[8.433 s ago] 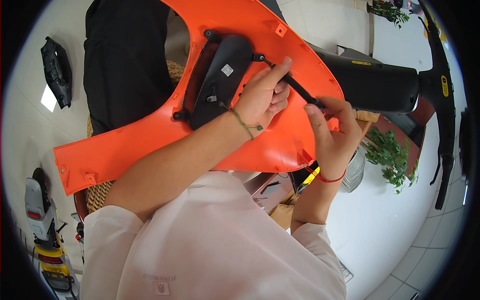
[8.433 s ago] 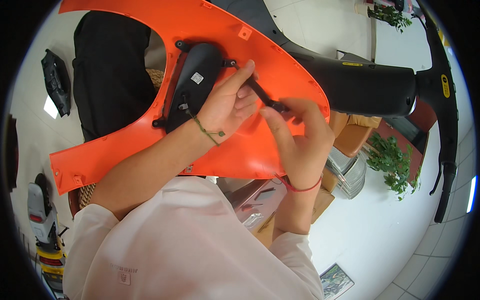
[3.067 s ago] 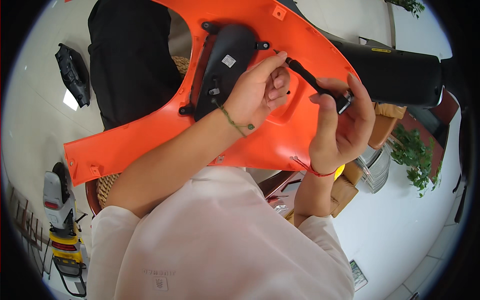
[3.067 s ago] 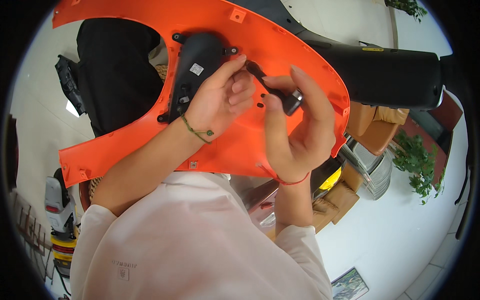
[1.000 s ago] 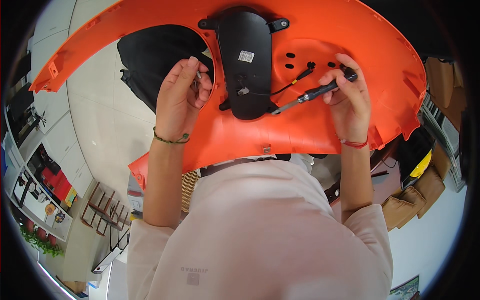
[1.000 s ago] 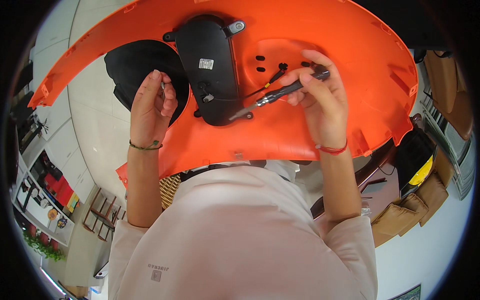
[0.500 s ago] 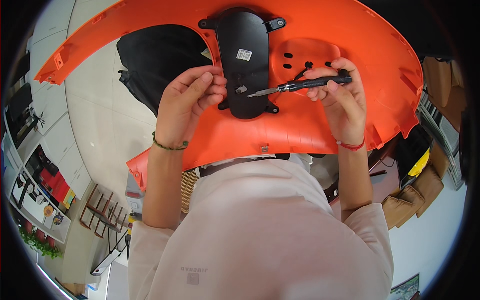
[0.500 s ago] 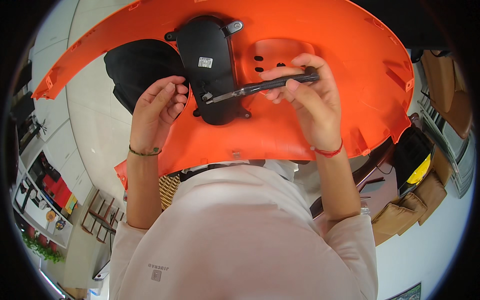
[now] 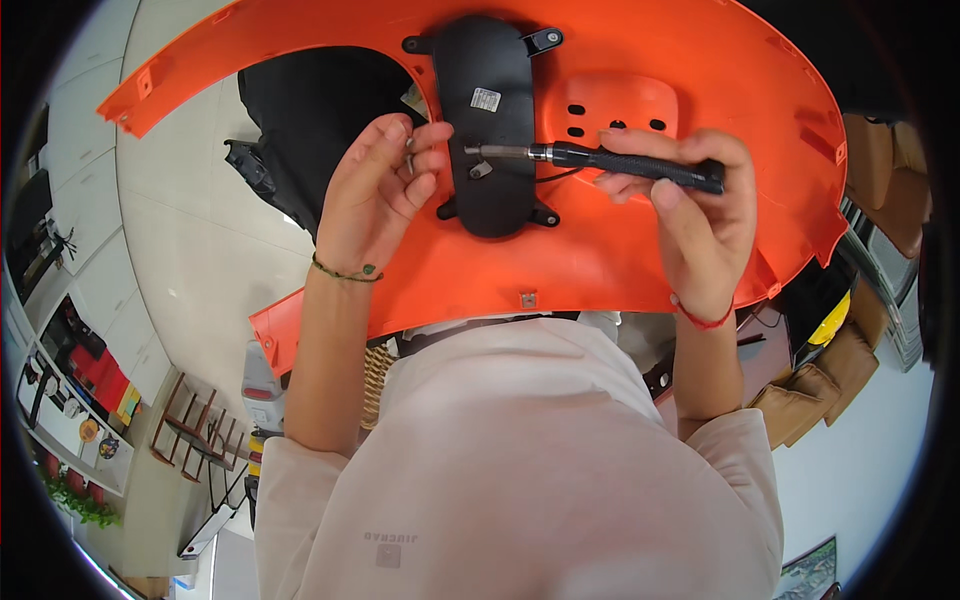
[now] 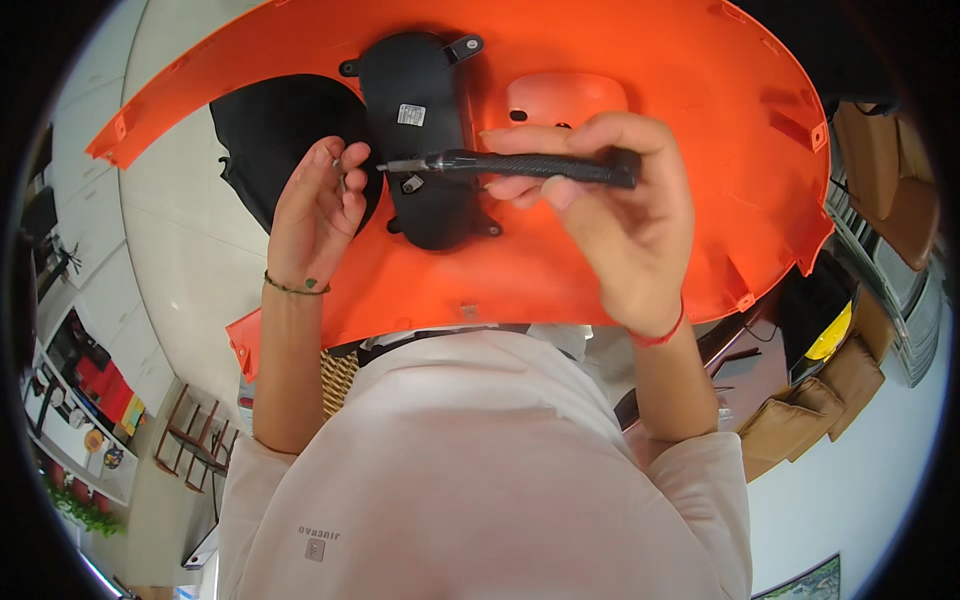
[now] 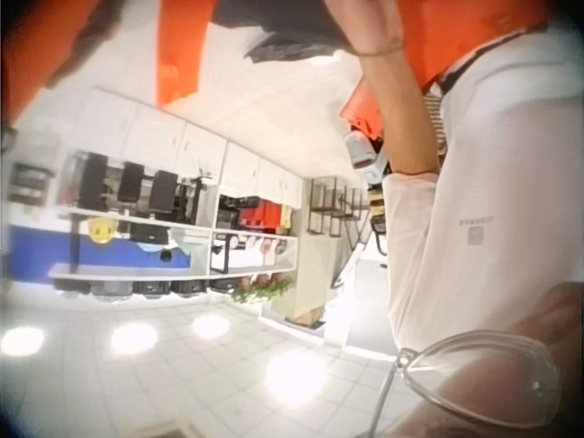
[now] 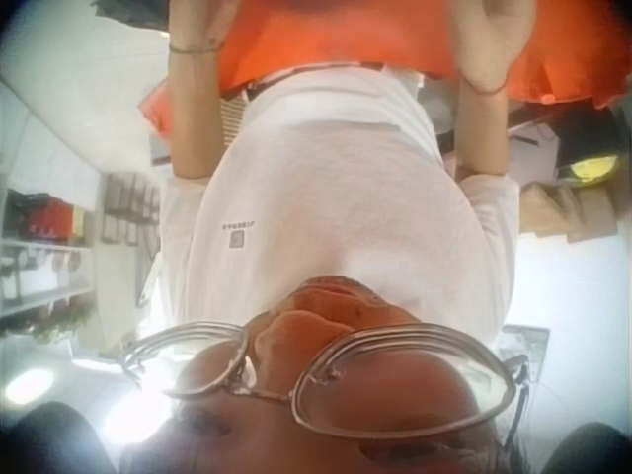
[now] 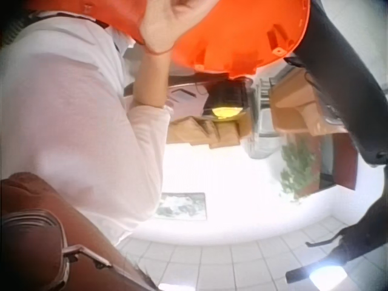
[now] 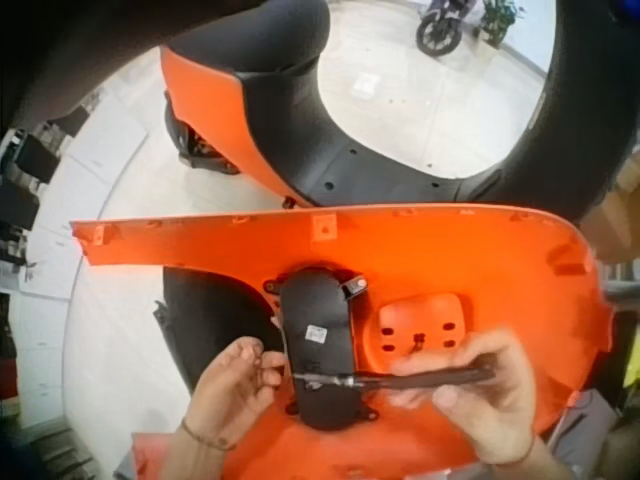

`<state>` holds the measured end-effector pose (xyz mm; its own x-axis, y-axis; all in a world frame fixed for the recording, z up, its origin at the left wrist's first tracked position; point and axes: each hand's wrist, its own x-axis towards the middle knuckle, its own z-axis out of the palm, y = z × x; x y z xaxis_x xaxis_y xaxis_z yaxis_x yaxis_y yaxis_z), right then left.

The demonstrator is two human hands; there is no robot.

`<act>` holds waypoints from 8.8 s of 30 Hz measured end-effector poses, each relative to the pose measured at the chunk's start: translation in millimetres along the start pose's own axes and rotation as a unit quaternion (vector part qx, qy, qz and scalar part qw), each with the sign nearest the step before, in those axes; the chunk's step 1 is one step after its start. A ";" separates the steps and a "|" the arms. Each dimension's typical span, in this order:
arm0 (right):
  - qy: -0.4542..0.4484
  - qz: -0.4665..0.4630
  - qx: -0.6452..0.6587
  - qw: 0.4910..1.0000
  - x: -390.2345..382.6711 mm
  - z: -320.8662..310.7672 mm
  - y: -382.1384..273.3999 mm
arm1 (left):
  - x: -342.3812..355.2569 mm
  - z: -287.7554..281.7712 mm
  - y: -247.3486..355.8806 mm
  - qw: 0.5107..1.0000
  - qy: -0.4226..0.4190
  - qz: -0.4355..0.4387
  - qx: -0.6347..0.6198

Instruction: The recorder is shown using a screwdriver and a socket wrench to detach components from an orange motorcycle fairing, and then works on the scooter itself.

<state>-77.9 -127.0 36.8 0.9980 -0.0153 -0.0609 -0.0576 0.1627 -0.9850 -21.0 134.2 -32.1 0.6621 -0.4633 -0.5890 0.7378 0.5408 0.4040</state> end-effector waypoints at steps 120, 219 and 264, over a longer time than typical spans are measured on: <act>-0.085 -0.095 -0.481 0.868 110.0 122.7 -8.7 | 50.2 -2.9 5.9 0.932 -0.051 -0.043 -0.356; -0.308 0.018 -0.462 0.831 130.9 117.1 -55.6 | 69.9 -21.4 -21.5 0.878 0.178 0.133 0.424; -0.262 0.100 -0.433 0.856 123.8 122.3 -55.7 | 70.5 -23.6 -23.5 0.878 0.172 0.141 0.424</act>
<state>52.0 -17.3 103.9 0.8270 0.4101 -0.3845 0.0022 -0.6864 -0.7272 5.3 105.4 -99.6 0.8627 -0.0759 -0.5000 0.4807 -0.1844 0.8573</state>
